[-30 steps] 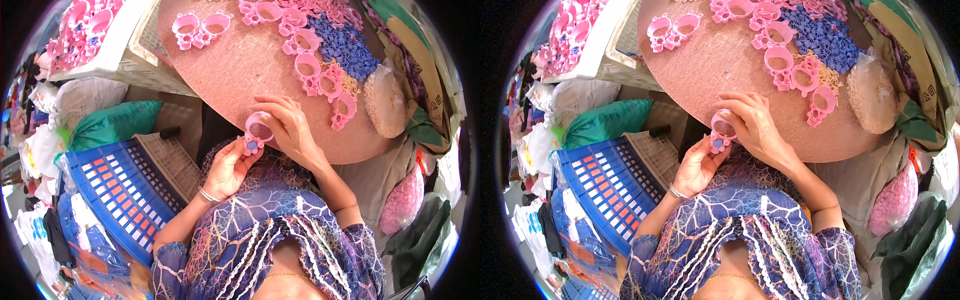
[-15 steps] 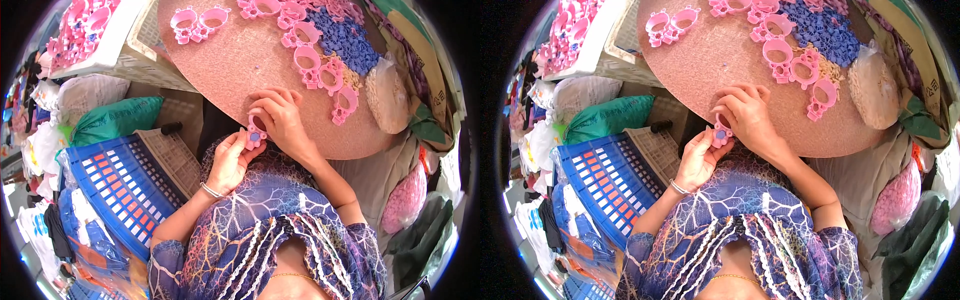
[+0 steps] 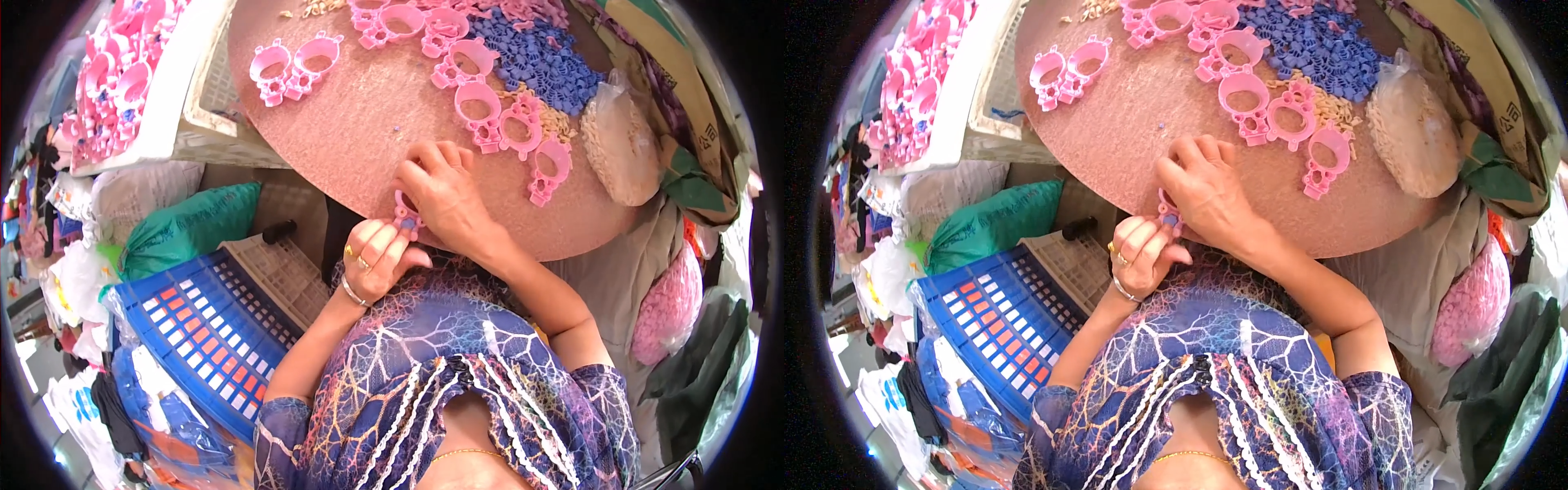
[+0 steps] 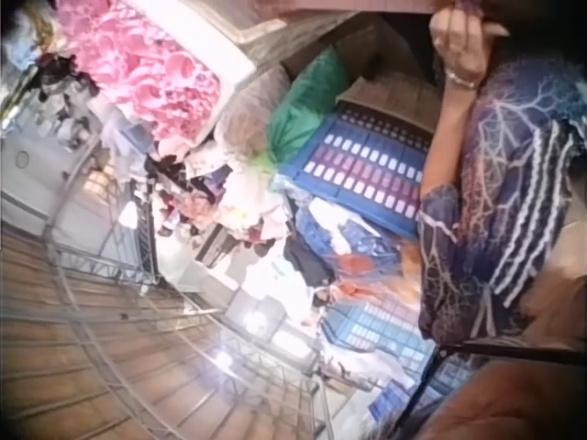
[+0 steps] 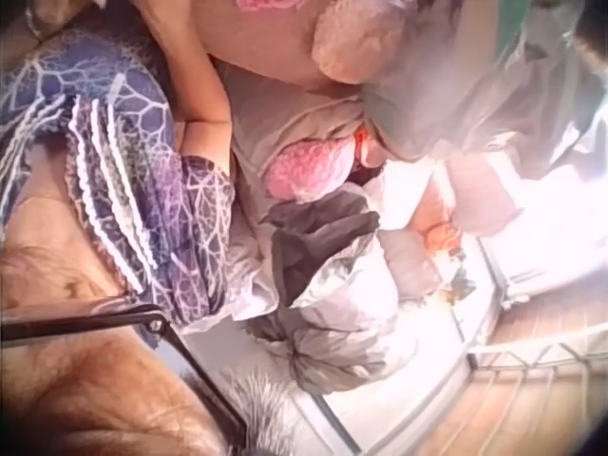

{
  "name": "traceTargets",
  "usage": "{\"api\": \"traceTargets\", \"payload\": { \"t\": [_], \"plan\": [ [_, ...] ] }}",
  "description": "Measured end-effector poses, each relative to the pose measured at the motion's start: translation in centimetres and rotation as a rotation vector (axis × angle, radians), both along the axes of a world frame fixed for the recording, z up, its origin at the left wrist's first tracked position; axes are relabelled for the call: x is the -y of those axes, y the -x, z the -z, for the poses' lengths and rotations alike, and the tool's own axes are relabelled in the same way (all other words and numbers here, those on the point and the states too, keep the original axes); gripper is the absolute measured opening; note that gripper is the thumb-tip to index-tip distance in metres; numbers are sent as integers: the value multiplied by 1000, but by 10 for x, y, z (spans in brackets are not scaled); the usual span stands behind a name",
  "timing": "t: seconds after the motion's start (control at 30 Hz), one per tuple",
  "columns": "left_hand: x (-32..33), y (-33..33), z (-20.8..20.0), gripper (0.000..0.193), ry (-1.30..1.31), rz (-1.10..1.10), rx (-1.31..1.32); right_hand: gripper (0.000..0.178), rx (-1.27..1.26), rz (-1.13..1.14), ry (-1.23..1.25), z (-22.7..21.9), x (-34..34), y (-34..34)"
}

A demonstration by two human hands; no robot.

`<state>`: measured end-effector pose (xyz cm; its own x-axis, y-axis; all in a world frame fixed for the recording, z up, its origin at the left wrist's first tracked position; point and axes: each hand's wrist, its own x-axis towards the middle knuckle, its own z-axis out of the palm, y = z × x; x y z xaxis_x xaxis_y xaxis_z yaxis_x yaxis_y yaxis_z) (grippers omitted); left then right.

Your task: Assembling small pink plastic cartoon character toy frames by hand.

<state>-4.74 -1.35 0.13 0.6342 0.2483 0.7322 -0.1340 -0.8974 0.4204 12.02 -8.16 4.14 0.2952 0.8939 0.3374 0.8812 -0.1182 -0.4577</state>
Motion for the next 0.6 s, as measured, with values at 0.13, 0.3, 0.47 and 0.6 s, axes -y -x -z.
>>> {"api": "traceTargets", "payload": {
  "t": [0.13,0.3,0.47,0.6],
  "plan": [
    [0,0,4,33,41,-72,6,17,8,-19,32,-6,-7,2],
    [-4,-16,-4,29,108,-326,-29,12,36,41,-39,3,-28,-12],
    [-14,-29,-13,33,169,-312,-24,17,14,14,9,-1,-38,-26],
    [-16,-33,-21,34,187,-322,-70,21,-69,49,-194,-23,-33,-46]
  ]
}}
